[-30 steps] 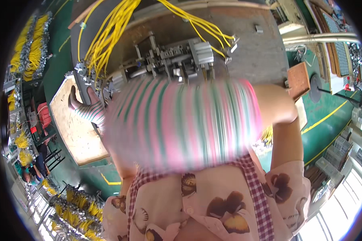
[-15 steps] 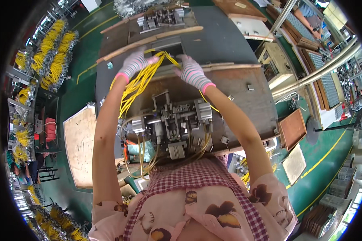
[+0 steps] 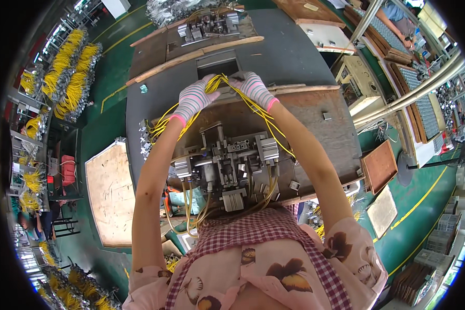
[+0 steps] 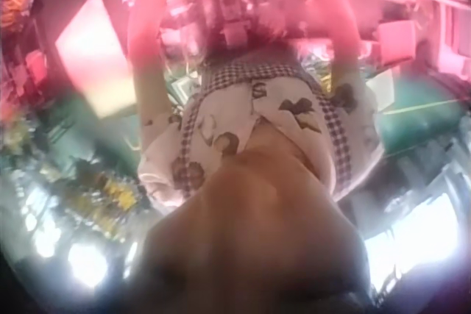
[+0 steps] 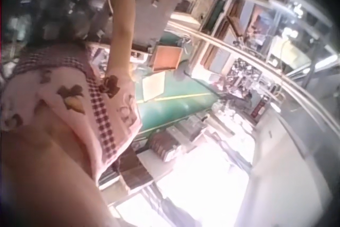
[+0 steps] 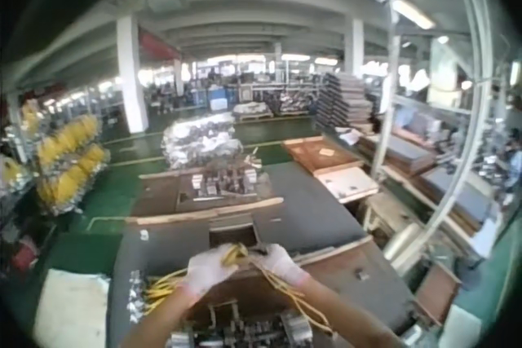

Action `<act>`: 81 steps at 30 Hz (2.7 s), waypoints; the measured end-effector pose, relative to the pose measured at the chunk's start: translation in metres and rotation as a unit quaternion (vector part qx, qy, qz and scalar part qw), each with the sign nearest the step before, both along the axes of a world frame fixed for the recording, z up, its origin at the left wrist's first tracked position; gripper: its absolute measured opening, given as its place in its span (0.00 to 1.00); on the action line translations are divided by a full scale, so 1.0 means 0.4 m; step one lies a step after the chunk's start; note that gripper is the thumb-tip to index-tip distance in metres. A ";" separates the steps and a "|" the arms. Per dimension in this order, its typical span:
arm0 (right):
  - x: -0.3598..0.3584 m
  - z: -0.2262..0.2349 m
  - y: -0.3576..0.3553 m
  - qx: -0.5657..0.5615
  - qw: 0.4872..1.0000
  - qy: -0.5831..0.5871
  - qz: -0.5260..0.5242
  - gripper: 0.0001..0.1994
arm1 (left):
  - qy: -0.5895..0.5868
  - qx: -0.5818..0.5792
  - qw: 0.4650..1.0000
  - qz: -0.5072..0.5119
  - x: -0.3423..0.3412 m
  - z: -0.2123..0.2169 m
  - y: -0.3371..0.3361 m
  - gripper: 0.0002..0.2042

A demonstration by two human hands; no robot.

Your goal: The person places a bundle of wires on a workbench, fits metal components onto the wires using a tabletop machine, and gathers the processed wires together by hand.

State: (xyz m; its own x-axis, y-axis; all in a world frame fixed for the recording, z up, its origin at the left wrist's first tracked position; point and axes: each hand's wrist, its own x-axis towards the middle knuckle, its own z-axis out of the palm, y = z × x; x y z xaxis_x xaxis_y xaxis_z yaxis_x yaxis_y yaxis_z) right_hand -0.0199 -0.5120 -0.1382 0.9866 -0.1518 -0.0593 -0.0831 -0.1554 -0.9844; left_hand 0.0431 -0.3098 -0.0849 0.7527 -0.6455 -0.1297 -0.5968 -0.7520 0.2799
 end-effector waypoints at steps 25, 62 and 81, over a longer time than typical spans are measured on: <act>-0.276 0.281 0.136 -0.295 0.951 -0.096 -0.007 0.15 | -0.078 0.081 0.992 0.051 0.007 -0.105 -0.111 0.13; -0.003 0.064 0.079 -0.155 0.927 0.340 0.005 0.17 | 0.026 0.076 0.990 0.116 -0.028 -0.137 -0.181 0.16; -0.308 0.733 -0.145 -0.363 0.890 -0.275 0.030 0.10 | 0.031 -0.371 0.923 -0.101 -0.202 0.025 -0.138 0.43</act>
State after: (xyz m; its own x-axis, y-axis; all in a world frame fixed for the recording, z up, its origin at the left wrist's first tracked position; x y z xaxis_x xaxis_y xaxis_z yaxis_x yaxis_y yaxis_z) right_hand -0.1430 -0.5699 0.1552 0.8434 0.1009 0.5277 0.4106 -0.7546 -0.5119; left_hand -0.0376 -0.3650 -0.0749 0.6125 -0.7006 0.3661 -0.6703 -0.2148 0.7103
